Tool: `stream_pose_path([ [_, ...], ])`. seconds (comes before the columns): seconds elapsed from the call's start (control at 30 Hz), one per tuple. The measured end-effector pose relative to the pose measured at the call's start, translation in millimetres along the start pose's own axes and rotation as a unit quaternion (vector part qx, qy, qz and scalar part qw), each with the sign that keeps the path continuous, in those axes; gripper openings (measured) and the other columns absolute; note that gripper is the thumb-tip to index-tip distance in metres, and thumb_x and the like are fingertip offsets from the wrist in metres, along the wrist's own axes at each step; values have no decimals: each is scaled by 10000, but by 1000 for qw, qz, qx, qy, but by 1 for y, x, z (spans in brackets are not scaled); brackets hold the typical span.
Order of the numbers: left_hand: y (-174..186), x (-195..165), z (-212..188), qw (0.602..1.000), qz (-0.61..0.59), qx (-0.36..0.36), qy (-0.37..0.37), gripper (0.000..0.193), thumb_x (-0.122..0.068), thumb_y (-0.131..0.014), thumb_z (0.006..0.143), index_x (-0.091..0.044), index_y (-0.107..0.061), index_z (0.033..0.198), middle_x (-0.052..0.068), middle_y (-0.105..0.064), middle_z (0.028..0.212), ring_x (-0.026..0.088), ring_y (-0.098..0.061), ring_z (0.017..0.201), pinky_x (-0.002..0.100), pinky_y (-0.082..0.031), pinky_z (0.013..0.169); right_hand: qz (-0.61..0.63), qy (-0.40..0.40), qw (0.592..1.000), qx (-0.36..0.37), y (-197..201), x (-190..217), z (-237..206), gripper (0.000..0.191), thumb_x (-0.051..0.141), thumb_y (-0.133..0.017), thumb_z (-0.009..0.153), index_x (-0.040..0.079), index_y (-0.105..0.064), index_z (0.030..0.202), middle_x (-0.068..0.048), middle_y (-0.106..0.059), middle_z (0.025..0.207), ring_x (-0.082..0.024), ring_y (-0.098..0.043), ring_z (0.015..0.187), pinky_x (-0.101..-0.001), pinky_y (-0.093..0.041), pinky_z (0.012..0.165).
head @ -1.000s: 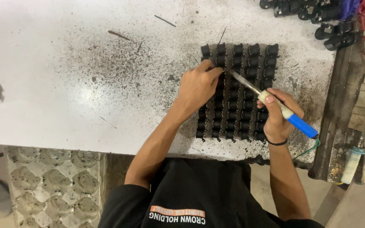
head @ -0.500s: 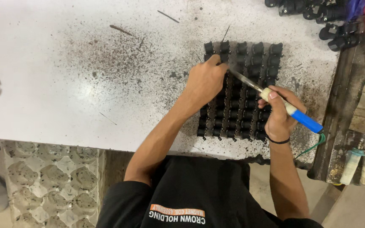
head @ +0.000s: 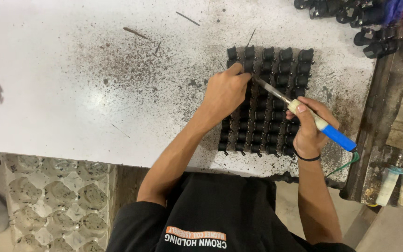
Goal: The person uses a heated hand tool to trim excess material from black rubber components arranged in rows on a workbench, working through them one at a time while holding each part steady with the other hand. Smoke rises as the hot tool cuts the parts, and trimmed pieces fall onto the bench.
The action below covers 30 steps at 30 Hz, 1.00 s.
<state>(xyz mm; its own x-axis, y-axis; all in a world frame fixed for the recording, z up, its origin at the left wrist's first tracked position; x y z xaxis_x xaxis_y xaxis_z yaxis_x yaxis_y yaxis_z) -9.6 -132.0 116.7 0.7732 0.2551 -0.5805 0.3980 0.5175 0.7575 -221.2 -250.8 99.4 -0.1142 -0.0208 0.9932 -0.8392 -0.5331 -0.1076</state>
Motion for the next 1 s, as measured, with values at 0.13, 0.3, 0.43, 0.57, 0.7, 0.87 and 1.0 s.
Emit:
stream_pose_path([
  [0.13, 4, 0, -1, 1000, -13, -19, 2, 82, -60, -693, 858, -69, -766, 895, 55, -654, 915, 289, -685, 640, 412, -565, 565, 5, 8, 1000, 5, -2, 3, 0, 227, 47, -664, 1016, -124, -682, 1164, -206, -706, 1014, -257, -718, 838, -351, -615, 753],
  [0.3, 8, 0, 0, 999, -17, -32, -13, 94, -60, -688, 849, -61, -753, 917, 69, -667, 937, 295, -684, 634, 408, -563, 539, -7, -1, 1000, -3, -1, 0, 0, 230, 55, -665, 1010, -118, -685, 1160, -203, -709, 1014, -255, -721, 837, -347, -620, 752],
  [0.43, -6, 1, 7, 999, 23, 32, -3, 122, -57, -676, 870, -57, -744, 972, 96, -653, 906, 305, -695, 652, 417, -569, 547, -21, -1, 999, 31, -3, 1, 4, 232, 55, -678, 1017, -119, -688, 1169, -211, -713, 1013, -258, -713, 839, -349, -612, 747],
  [0.57, -3, -5, 10, 998, 27, 53, -12, 157, -45, -664, 868, -24, -690, 1022, 151, -645, 962, 323, -700, 657, 421, -576, 551, 90, 17, 996, 2, 12, 8, 7, 211, 69, -683, 1041, -104, -688, 1162, -196, -700, 1014, -252, -707, 769, -338, -598, 669],
  [0.7, 13, -4, -6, 999, -8, 27, 26, 126, -69, -691, 889, -26, -638, 996, 150, -631, 978, 344, -690, 670, 429, -578, 579, 78, 48, 996, 2, 19, 15, -6, 204, 67, -690, 1029, -97, -688, 1150, -198, -703, 983, -251, -710, 762, -329, -587, 641],
  [0.87, 21, -15, -27, 1000, -19, -20, 11, 207, -48, -691, 879, -103, -716, 1078, 88, -628, 1007, 297, -729, 762, 405, -580, 599, -86, 71, 993, 24, 9, 13, -34, 221, 65, -697, 1061, -111, -680, 1193, -206, -707, 993, -246, -721, 814, -323, -600, 733],
  [1.0, 12, -9, -32, 999, -25, 5, 32, 189, -79, -720, 886, -113, -771, 1065, 71, -648, 976, 268, -716, 684, 393, -578, 558, -90, 95, 991, 35, 2, 15, -37, 239, 83, -706, 1047, -108, -672, 1187, -207, -710, 1058, -240, -726, 821, -312, -614, 728],
])
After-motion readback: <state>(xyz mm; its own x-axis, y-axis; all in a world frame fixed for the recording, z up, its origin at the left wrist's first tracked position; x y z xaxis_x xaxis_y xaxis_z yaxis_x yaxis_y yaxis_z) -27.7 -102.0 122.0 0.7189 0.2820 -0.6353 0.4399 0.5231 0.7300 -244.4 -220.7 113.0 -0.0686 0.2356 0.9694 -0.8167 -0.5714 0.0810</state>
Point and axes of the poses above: each hand's wrist, its own z-axis towards the middle knuckle, its own y-axis out of the back of the hand, x = y × z, the point moved 10 cm from there along z, towards the middle knuckle
